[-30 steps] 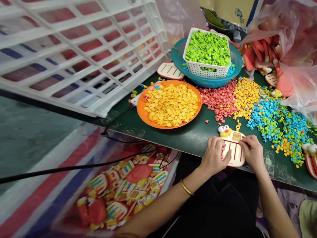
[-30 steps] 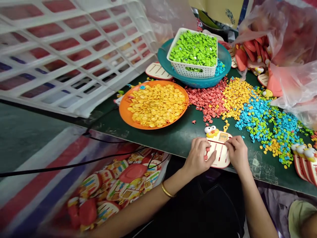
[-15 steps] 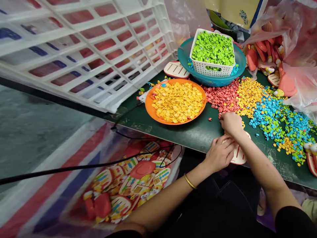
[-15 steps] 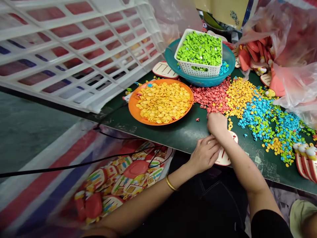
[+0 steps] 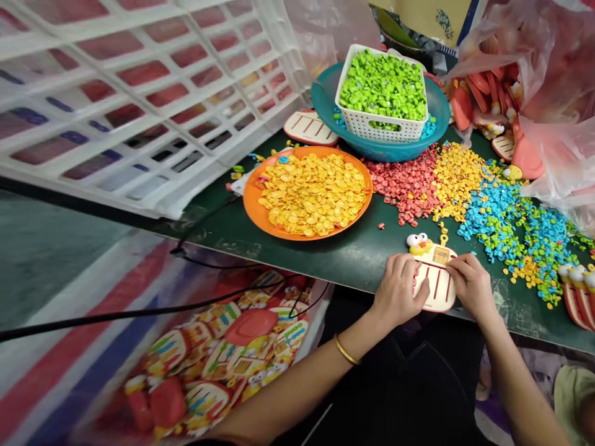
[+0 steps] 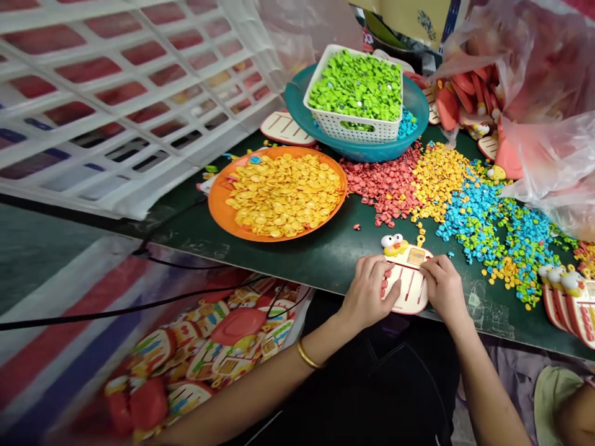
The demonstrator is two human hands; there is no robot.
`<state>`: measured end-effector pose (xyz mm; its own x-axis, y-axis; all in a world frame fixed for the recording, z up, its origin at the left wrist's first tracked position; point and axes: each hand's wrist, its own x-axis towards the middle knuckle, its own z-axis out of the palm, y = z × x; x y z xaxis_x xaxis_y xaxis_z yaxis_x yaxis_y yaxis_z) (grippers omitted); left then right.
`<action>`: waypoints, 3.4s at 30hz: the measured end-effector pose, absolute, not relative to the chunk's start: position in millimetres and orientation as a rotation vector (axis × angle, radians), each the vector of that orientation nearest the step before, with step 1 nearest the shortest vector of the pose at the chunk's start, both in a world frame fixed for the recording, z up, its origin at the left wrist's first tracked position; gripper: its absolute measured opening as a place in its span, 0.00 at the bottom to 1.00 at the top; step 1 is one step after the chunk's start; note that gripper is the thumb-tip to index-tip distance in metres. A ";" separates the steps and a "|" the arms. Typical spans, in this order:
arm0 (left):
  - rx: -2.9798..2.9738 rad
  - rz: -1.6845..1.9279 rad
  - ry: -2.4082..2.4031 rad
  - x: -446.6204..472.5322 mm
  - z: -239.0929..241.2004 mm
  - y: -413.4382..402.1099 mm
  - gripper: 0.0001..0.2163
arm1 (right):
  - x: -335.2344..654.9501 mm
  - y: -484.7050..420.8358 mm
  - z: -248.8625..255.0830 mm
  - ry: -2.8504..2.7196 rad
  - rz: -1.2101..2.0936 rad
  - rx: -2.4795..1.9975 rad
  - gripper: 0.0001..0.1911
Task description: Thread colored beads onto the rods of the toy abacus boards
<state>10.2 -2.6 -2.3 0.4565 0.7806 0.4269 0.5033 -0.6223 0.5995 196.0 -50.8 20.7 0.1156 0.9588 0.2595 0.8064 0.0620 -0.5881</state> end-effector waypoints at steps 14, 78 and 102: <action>2.471 0.766 0.896 10.7 0.5 -2.0 0.18 | 214.6 38.3 43.5 -1.440 0.397 -2.105 0.08; 2.279 0.762 0.959 10.0 5.5 5.0 0.16 | 216.4 -23.1 21.9 -1.592 0.235 -1.758 0.12; 2.280 0.827 0.994 13.2 2.3 2.9 0.14 | 202.8 -31.7 8.7 -1.568 0.165 -1.751 0.13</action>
